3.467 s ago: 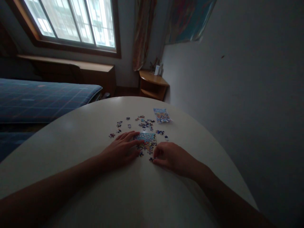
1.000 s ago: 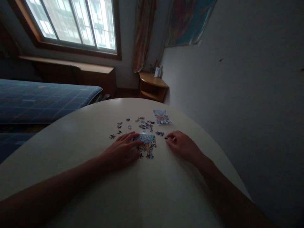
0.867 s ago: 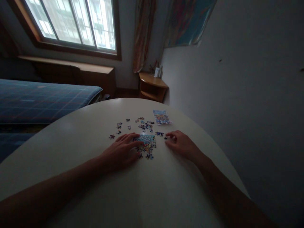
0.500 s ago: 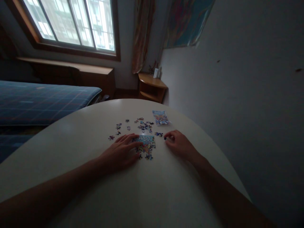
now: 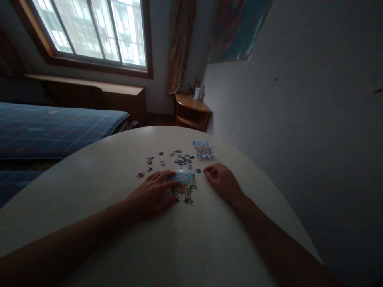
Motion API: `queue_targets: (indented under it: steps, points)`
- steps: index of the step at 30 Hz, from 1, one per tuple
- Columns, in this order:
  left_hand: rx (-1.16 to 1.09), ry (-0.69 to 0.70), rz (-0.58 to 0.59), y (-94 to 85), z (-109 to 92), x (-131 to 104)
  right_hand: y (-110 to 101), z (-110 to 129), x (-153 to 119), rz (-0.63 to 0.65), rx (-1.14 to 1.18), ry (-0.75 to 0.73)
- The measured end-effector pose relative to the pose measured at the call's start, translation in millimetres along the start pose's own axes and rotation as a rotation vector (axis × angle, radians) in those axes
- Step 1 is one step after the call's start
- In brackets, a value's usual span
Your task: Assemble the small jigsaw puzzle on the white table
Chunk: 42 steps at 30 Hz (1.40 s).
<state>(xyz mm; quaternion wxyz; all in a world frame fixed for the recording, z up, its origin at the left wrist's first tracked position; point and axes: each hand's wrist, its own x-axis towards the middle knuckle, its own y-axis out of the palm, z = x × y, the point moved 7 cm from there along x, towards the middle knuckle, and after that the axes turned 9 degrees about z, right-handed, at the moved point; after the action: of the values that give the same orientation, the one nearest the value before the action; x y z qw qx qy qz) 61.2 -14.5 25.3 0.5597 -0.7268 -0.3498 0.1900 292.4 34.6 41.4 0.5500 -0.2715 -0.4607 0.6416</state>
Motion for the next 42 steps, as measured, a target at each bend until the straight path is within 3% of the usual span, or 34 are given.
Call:
queue_targets:
  steps: [8, 12, 19, 23, 29, 36, 42]
  points:
    - [-0.007, -0.005, 0.016, -2.0, -1.3, 0.0, -7.9, -31.9, 0.4, -0.142, 0.128, 0.19]
    - [-0.011, 0.001, 0.007, -0.4, 0.4, 0.1, -7.9, -37.9, 3.5, -0.155, 0.073, 0.178]
    - [-0.039, -0.003, -0.016, -2.3, -1.3, 0.4, 3.2, -12.7, 5.1, -0.054, 0.01, -0.079]
    - [-0.057, 0.011, -0.058, -4.5, -0.8, 0.2, 10.8, 3.2, 1.3, 0.004, -0.034, -0.156]
    - [-0.07, -0.013, -0.061, -3.5, 0.9, 2.0, 15.3, 11.7, -0.2, 0.063, -0.053, -0.216]
    - [0.013, -0.211, -0.159, -10.8, 19.1, 2.6, 16.6, 10.5, -0.1, 0.087, -0.055, -0.209]
    - [0.131, -0.288, -0.094, -7.8, 35.6, 3.0, 16.2, 12.0, -0.4, 0.088, -0.049, -0.203]
